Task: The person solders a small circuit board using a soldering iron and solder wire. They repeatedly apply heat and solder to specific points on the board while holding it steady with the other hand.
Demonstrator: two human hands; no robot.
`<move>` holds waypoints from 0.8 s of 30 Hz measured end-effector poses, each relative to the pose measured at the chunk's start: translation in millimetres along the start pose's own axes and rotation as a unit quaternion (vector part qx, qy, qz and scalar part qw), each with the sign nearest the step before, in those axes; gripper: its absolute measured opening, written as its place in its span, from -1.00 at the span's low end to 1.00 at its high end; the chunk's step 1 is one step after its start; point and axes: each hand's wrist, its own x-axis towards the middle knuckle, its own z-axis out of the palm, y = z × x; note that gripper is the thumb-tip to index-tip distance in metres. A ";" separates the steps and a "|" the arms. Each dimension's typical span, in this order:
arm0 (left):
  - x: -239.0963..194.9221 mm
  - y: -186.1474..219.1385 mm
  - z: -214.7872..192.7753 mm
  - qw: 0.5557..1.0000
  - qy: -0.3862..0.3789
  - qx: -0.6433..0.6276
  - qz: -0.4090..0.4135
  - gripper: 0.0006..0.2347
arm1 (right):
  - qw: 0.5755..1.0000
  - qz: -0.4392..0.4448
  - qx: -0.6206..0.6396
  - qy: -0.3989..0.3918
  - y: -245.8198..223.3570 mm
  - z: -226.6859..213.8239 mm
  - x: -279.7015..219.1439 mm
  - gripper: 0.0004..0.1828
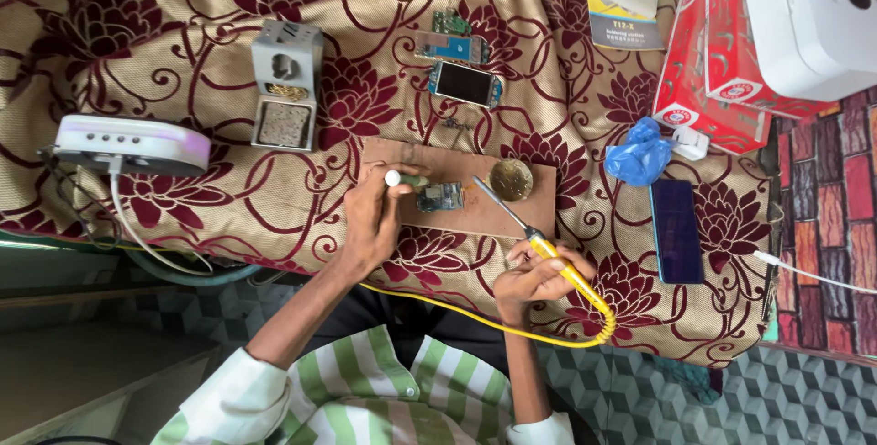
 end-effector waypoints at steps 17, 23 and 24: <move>-8.5 -26.0 8.8 0.986 0.110 -0.056 0.112 -0.65 | 0.996 -0.040 -0.005 -0.075 0.4 -5.9 -1.3 -0.68; -10.6 -21.5 2.8 0.993 0.005 -0.068 0.098 -0.66 | 0.999 -0.017 -0.027 -0.034 -4.4 0.3 -1.9 -0.64; -10.6 -21.2 3.8 0.993 -0.007 -0.053 0.108 -0.66 | 0.999 -0.015 -0.033 -0.028 -6.1 0.6 -2.1 -0.64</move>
